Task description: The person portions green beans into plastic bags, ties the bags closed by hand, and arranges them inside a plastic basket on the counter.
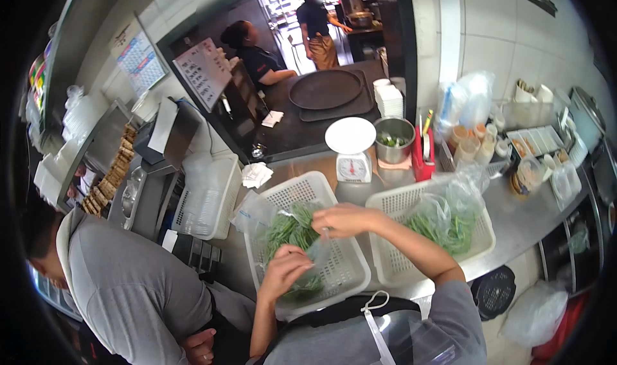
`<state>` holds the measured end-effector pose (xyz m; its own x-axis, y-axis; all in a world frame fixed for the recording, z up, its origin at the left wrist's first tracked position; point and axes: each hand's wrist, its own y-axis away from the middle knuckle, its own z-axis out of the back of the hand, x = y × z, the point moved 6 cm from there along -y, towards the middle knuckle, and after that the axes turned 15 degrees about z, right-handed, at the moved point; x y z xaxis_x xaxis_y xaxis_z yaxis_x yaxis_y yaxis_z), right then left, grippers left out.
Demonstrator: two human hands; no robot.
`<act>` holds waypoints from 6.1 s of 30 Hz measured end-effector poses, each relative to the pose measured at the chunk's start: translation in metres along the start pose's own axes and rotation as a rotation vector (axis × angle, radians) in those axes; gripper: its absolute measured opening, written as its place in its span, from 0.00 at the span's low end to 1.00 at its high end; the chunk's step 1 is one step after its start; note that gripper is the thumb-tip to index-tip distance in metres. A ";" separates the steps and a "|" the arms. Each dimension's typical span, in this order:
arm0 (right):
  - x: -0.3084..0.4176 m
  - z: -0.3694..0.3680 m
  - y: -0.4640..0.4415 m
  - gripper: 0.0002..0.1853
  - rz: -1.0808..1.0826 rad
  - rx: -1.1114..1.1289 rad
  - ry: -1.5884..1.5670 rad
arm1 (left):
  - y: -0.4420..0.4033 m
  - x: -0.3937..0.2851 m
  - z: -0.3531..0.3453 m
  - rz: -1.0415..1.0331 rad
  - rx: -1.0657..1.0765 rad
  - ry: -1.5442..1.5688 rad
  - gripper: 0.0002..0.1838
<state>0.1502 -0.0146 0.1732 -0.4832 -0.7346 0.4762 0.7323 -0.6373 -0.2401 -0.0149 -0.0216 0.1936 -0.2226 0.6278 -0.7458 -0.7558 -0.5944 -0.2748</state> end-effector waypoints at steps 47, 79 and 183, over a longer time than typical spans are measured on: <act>0.082 -0.043 -0.007 0.05 0.386 0.169 0.468 | 0.031 0.072 -0.112 0.157 0.295 -0.307 0.09; 0.063 -0.122 -0.016 0.12 0.147 0.511 -0.176 | 0.037 0.011 -0.058 0.289 0.304 0.445 0.42; 0.063 -0.053 -0.035 0.10 -0.077 -0.667 -0.600 | 0.040 0.129 -0.086 0.457 -0.327 -0.059 0.17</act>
<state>0.0683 -0.0508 0.1665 -0.0506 -0.5582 0.8281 0.1875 -0.8198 -0.5411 -0.0209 -0.0074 0.0342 -0.5234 0.2918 -0.8006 -0.3463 -0.9313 -0.1130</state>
